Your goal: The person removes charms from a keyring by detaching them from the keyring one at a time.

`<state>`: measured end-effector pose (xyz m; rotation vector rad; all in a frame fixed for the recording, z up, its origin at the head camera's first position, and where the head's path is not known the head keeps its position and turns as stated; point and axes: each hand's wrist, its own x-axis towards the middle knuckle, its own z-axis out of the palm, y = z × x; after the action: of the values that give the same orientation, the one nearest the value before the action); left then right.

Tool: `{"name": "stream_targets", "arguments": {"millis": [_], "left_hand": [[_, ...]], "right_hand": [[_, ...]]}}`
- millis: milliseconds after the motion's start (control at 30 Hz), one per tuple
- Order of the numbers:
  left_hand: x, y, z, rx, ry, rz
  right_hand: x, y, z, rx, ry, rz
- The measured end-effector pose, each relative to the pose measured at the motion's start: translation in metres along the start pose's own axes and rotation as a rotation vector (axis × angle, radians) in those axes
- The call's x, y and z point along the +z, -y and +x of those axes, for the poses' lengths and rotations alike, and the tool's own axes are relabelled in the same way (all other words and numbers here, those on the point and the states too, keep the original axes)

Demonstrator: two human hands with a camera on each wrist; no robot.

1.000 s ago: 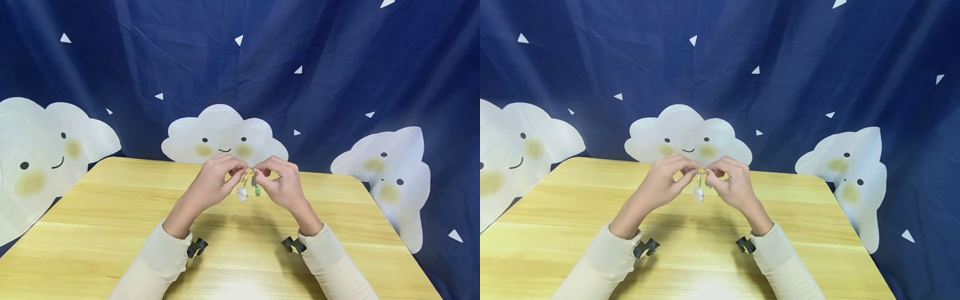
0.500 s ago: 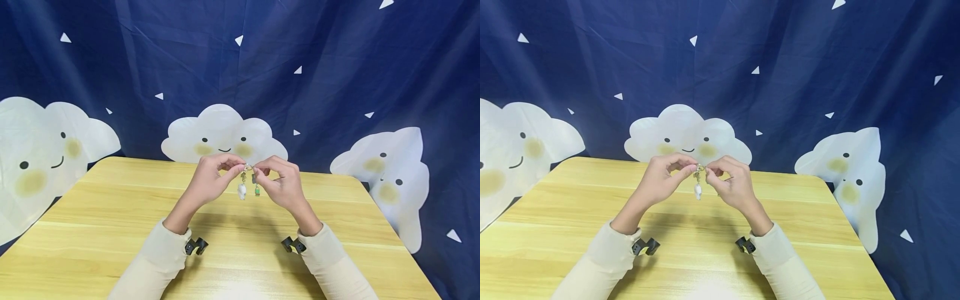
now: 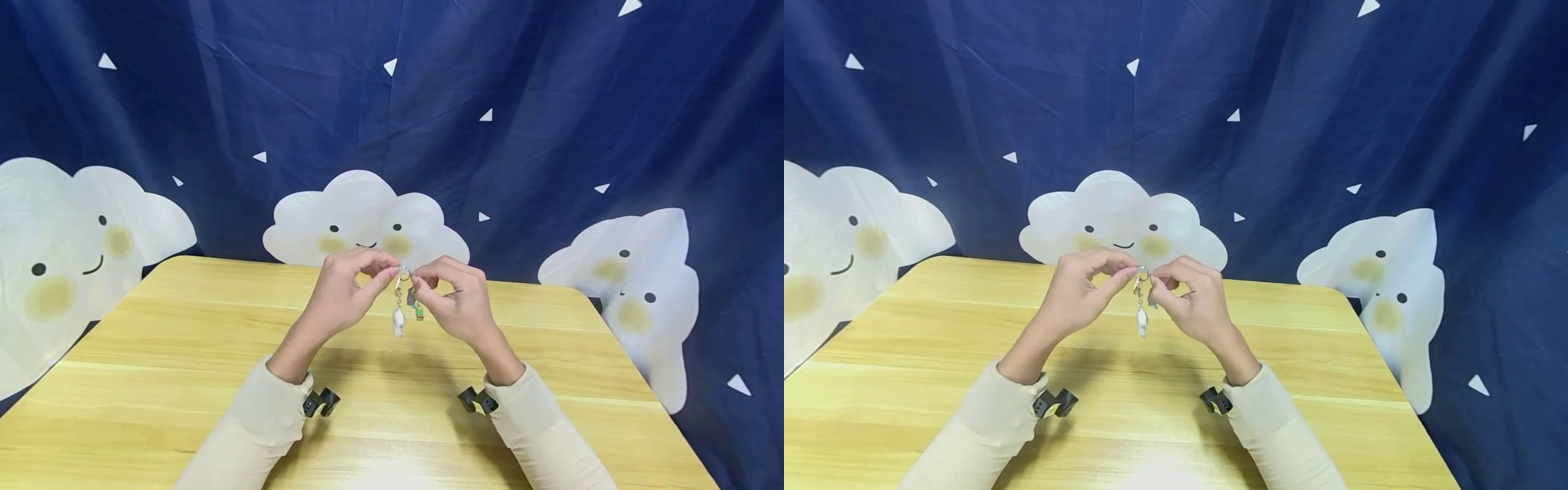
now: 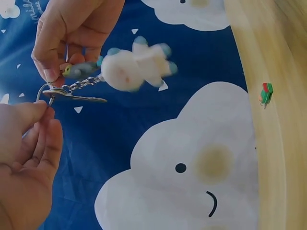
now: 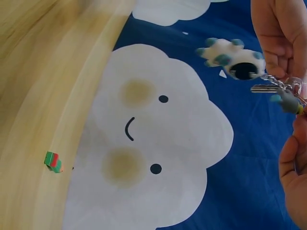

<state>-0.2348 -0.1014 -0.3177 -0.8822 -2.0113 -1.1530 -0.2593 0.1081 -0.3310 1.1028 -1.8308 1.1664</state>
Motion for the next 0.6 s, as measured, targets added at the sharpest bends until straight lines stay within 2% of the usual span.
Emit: {"name": "stream_targets", "arguments": {"millis": [200, 333, 433, 600], "left_hand": [[-0.0036, -0.0017, 0.0009, 0.09, 0.064, 0.08], [-0.0056, -0.0025, 0.0009, 0.109, 0.127, 0.125], [-0.0051, -0.0023, 0.0006, 0.08, 0.159, 0.134], [-0.0023, -0.0006, -0.0002, -0.034, 0.154, 0.05]], "right_hand": [[0.003, -0.0025, -0.0014, -0.036, 0.005, -0.003], [0.0055, -0.0031, -0.0024, -0.044, 0.019, -0.027], [0.0063, -0.0029, -0.0027, -0.038, 0.018, -0.042], [0.0047, -0.0016, -0.0016, -0.043, -0.007, -0.05]]}}
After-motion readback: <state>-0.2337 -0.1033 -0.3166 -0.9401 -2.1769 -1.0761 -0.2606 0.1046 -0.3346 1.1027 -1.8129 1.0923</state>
